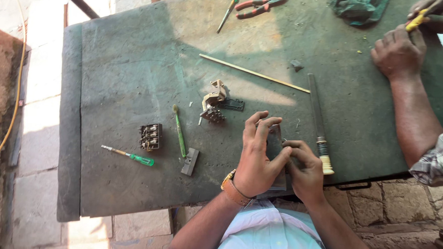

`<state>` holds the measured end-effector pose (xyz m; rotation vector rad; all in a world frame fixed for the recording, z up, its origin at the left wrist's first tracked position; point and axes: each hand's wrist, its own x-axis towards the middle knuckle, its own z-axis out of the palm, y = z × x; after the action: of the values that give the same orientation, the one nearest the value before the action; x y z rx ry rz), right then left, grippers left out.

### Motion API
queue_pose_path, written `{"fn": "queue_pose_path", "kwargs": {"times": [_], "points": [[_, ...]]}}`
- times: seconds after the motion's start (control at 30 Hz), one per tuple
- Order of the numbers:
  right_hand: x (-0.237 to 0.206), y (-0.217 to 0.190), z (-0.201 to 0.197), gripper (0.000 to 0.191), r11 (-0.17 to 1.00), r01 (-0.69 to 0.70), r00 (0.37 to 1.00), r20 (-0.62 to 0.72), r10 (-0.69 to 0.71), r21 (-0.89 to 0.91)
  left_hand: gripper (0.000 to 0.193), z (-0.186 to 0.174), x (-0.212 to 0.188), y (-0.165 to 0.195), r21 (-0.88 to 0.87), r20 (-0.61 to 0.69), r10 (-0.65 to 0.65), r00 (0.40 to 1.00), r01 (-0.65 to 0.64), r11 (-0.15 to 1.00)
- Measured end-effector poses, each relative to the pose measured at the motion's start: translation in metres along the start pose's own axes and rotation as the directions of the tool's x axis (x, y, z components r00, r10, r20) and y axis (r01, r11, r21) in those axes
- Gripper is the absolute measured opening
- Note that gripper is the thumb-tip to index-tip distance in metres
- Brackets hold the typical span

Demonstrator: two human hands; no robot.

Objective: The person handles a rectangular metal electrical component, repeatedly opening and closing its internal contacts with fingers. They rotate the component, inspect it, and use a flat metal file to scrape or smooth internal parts. A second person works nearby with pliers on a separate item.

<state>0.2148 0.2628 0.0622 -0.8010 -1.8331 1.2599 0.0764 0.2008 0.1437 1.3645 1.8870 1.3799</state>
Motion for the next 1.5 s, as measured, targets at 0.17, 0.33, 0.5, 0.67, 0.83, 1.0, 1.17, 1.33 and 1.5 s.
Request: {"fn": "queue_pose_path", "kwargs": {"times": [0.17,0.33,0.5,0.67,0.83,1.0,1.17,1.33,1.5], "points": [[0.004,0.000,0.001,0.019,0.983,-0.084,0.996,-0.019,0.082,-0.164,0.053,0.003,0.000,0.003,0.052,-0.016,0.022,1.000,-0.021,0.998],[0.001,-0.011,0.005,0.022,0.980,-0.028,0.999,-0.021,0.024,-0.195,0.055,0.011,-0.003,0.012,0.324,-0.006,0.029,1.000,-0.025,0.946],[0.007,-0.010,0.010,0.027,0.995,-0.070,0.997,0.029,0.072,-0.071,0.054,0.009,0.001,0.011,0.328,-0.006,0.134,0.991,-0.125,0.936],[0.010,-0.009,0.009,0.029,0.999,-0.034,0.999,0.006,0.034,-0.026,0.039,0.001,0.006,0.012,0.234,0.056,0.125,0.991,-0.135,0.963],[0.011,-0.010,0.011,0.027,0.987,-0.115,0.993,0.040,0.111,0.115,0.041,-0.004,0.013,0.011,0.110,0.159,0.163,0.974,-0.181,0.977],[0.013,-0.009,0.008,0.025,0.995,-0.043,0.999,-0.016,0.042,-0.090,0.039,0.002,0.017,0.010,0.111,0.179,0.117,0.977,-0.138,0.984],[0.015,-0.004,0.003,0.026,0.994,0.010,1.000,0.002,-0.010,-0.107,0.036,0.006,0.019,0.009,0.118,0.197,0.128,0.972,-0.153,0.981],[0.010,-0.001,0.004,0.033,0.983,-0.001,1.000,0.009,0.002,-0.186,0.036,0.006,0.016,0.006,0.123,0.212,0.128,0.969,-0.157,0.980],[0.008,-0.001,0.004,0.026,0.987,-0.011,1.000,-0.027,0.007,-0.161,0.036,0.008,0.016,0.005,0.132,0.202,0.145,0.969,-0.174,0.976]]}}
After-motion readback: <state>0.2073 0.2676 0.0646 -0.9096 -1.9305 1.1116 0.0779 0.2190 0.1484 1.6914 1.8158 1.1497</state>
